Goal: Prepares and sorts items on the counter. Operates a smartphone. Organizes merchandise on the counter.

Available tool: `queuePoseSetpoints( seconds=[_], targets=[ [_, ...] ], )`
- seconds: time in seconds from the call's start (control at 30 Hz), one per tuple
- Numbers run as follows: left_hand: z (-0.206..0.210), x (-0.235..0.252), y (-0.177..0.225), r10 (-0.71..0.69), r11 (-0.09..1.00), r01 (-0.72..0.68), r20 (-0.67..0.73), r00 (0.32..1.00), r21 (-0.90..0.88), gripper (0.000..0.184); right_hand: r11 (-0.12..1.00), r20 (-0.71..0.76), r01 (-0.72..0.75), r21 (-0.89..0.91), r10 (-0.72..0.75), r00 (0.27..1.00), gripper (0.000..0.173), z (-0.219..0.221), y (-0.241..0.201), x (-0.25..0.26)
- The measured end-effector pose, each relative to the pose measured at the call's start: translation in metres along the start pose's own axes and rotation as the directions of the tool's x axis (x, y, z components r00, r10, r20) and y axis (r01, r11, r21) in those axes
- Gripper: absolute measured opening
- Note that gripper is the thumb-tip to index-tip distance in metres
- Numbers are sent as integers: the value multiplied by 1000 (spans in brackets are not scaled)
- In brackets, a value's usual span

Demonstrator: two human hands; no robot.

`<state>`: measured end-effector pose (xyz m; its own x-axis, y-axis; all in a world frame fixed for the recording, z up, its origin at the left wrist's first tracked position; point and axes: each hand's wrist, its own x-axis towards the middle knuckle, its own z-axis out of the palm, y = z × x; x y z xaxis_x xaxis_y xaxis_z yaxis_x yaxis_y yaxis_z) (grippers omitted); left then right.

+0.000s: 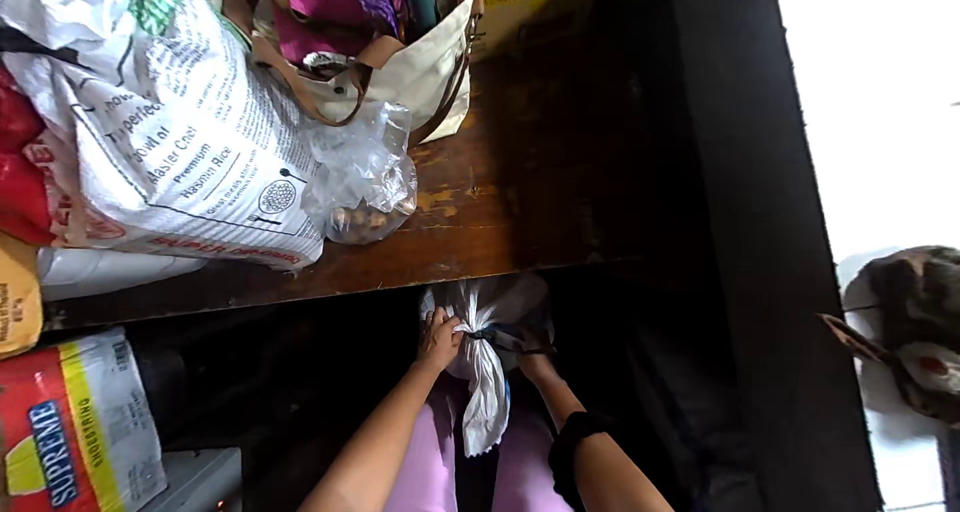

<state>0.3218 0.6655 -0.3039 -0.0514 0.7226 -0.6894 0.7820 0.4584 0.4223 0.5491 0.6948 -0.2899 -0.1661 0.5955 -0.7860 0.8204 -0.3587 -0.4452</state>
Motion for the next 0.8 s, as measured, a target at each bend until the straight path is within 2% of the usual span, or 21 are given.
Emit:
queuePoseSetpoints(
  seconds=[0.07, 0.1, 0.17, 0.2, 0.23, 0.27, 0.33, 0.47, 0.53, 0.6, 0.63, 0.7, 0.73, 0.77, 0.8],
  targets=[
    [11, -12, -2, 56, 990, -82, -209, 976, -116, 31, 981, -138, 151, 121, -134, 981, 47, 10, -2, -2],
    [15, -18, -1, 70, 981, -112, -246, 967, -159, 37, 963, -126, 227, 148, -209, 970, 52, 15, -2, -1],
    [19, -29, 6, 96, 962, -137, -177, 980, -235, 58, 945, -23, 301, 131, -300, 954, 58, 22, -9, 5],
    [23, -31, 9, 122, 944, -162, -153, 981, -286, 61, 943, 22, 313, 115, -317, 948, 55, 23, -15, 7],
    [26, -31, 11, 143, 920, -186, -145, 979, -346, 54, 939, 30, 329, 99, -333, 943, 44, 24, -20, 7],
    [28, -31, 13, 152, 887, -205, -158, 976, -413, 39, 934, 4, 348, 86, -349, 937, 31, 24, -24, 5],
    [21, -29, 18, 129, 810, -206, -175, 976, -550, 19, 941, -58, 322, 106, -317, 947, 30, 20, -31, -6],
    [-15, -34, 29, 19, 651, -48, -47, 999, -758, 15, 935, -127, 154, 320, -118, 985, 26, 13, -21, -30],
    [-28, -42, 29, -42, 641, -26, -70, 997, -767, 16, 878, -107, 94, 469, -49, 993, 21, 13, -14, -41],
    [-37, -53, 30, -51, 656, -82, -152, 987, -750, 15, 803, -88, 65, 592, -16, 996, 18, 9, -16, -52],
    [-42, -62, 33, -24, 670, -128, -194, 981, -731, 14, 736, -88, 75, 673, -21, 996, 16, 7, -20, -57],
    [-55, -87, 41, 69, 696, -232, -258, 964, -680, 15, 528, -92, 100, 843, -40, 995, 9, 0, -29, -66],
    [-63, -103, 48, 123, 694, -289, -287, 950, -659, 15, 446, -93, 109, 889, -57, 994, 12, -4, -32, -68],
    [-72, -121, 57, 182, 684, -356, -324, 928, -637, 15, 425, -92, 126, 896, -101, 991, 20, -8, -34, -70],
    [-81, -140, 65, 251, 670, -438, -373, 893, -599, 15, 464, -94, 153, 873, -148, 984, 26, -12, -36, -70]
  ],
)
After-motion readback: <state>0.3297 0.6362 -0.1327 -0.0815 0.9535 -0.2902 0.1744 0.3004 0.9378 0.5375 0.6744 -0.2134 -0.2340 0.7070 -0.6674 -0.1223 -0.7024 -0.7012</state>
